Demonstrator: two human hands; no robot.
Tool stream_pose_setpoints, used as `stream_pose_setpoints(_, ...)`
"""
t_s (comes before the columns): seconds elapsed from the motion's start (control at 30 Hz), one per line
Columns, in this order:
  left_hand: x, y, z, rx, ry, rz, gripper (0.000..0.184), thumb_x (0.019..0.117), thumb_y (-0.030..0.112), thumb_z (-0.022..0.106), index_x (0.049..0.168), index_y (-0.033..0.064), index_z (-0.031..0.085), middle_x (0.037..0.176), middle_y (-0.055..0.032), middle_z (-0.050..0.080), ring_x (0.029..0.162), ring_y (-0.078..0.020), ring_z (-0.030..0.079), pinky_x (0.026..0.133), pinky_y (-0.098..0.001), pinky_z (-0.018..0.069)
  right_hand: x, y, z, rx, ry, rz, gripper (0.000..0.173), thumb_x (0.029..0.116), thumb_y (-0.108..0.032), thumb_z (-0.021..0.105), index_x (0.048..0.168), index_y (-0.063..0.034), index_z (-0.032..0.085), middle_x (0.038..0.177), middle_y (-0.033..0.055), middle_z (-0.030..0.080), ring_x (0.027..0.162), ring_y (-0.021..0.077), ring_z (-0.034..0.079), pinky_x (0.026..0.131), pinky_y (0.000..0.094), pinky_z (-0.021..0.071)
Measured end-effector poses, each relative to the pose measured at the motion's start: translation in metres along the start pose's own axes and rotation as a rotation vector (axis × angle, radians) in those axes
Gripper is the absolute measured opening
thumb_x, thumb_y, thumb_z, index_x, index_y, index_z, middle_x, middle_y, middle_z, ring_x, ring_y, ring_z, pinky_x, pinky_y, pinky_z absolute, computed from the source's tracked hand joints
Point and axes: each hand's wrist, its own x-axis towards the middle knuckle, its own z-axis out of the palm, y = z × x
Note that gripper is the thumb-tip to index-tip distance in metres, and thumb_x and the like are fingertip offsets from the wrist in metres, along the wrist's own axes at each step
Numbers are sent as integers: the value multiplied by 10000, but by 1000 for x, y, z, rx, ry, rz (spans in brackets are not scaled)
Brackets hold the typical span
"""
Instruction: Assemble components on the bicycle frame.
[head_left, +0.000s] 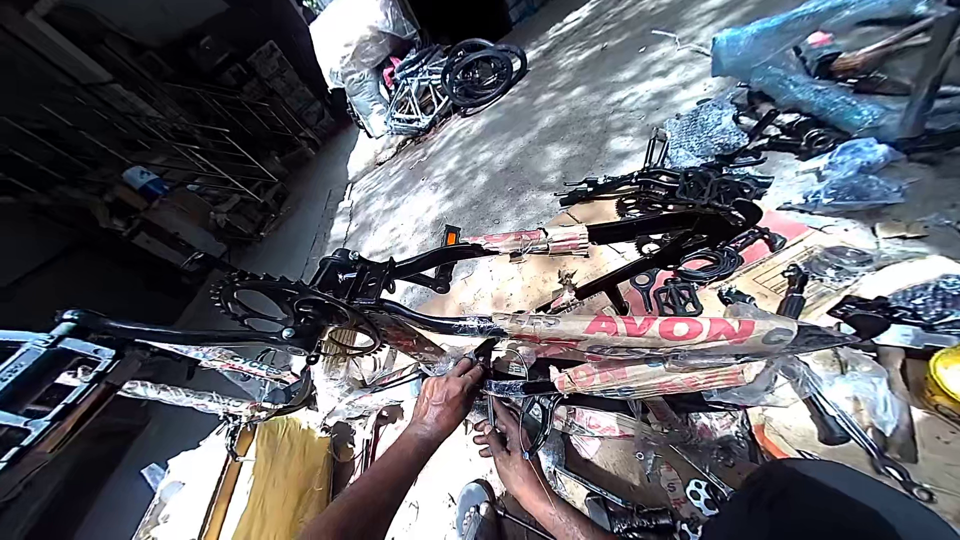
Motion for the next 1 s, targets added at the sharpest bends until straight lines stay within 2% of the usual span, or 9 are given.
stream_pose_setpoints(0.13,2,-3,1,-2,20,22,197,970,197,649,1133,175,759,1064,-53,713,692,-233,708,577,-455,596,13,18,12,-110,66,-41,531,1069,-179,461,1572,-32,373,1222,98,697,979,153,722,875,347,617)
stream_pose_setpoints(0.2,2,-2,1,-11,14,16,202,967,193,649,1132,166,760,1083,-57,721,696,-238,714,587,-463,599,19,15,4,-170,30,-46,506,1064,-183,474,1540,-19,429,1127,80,730,926,128,723,884,331,604)
stream_pose_setpoints(0.33,2,-1,-1,-15,-38,-12,237,986,202,629,1189,182,749,1136,-64,717,736,-255,727,628,-479,608,22,-11,-37,199,-250,45,474,1070,-165,490,1502,18,425,799,52,668,644,148,672,635,305,603)
stream_pose_setpoints(0.43,1,-2,0,-17,-30,-6,241,991,202,623,1199,189,744,1139,-62,717,756,-258,731,629,-488,609,24,-40,-74,484,-297,268,203,1079,-191,465,1105,-52,610,679,14,590,522,100,555,489,234,492)
stream_pose_setpoints(0.53,2,0,1,-17,-4,14,218,980,184,636,1164,172,752,1103,-71,723,739,-267,730,607,-495,602,27,-80,-98,466,-80,592,239,1067,-49,421,896,-58,588,656,27,585,498,85,515,445,214,422)
stream_pose_setpoints(0.6,0,0,1,-13,6,12,204,982,195,638,1150,173,752,1094,-65,720,723,-260,724,597,-488,600,25,-73,-95,468,-86,552,253,1084,-86,404,915,-68,591,668,24,581,513,94,526,465,222,440)
stream_pose_setpoints(0.8,0,0,-1,-16,-10,-1,216,969,193,655,1159,171,755,1119,-68,723,732,-260,729,610,-484,607,21,-16,-36,412,-140,73,236,1098,-208,434,1110,-21,576,650,-5,544,476,96,525,463,246,497)
stream_pose_setpoints(0.93,1,0,-1,-7,-7,-10,212,972,197,657,1159,184,756,1131,-57,723,732,-248,729,611,-473,608,19,1,-20,97,-142,-89,474,1103,-215,422,1508,33,429,860,44,655,720,133,637,737,302,574)
stream_pose_setpoints(1.0,0,-1,1,-5,11,10,218,963,189,660,1157,176,759,1119,-59,722,727,-241,728,610,-459,611,15,-5,-12,85,-71,-86,468,1083,-171,458,1502,34,428,842,51,659,698,142,659,702,308,596)
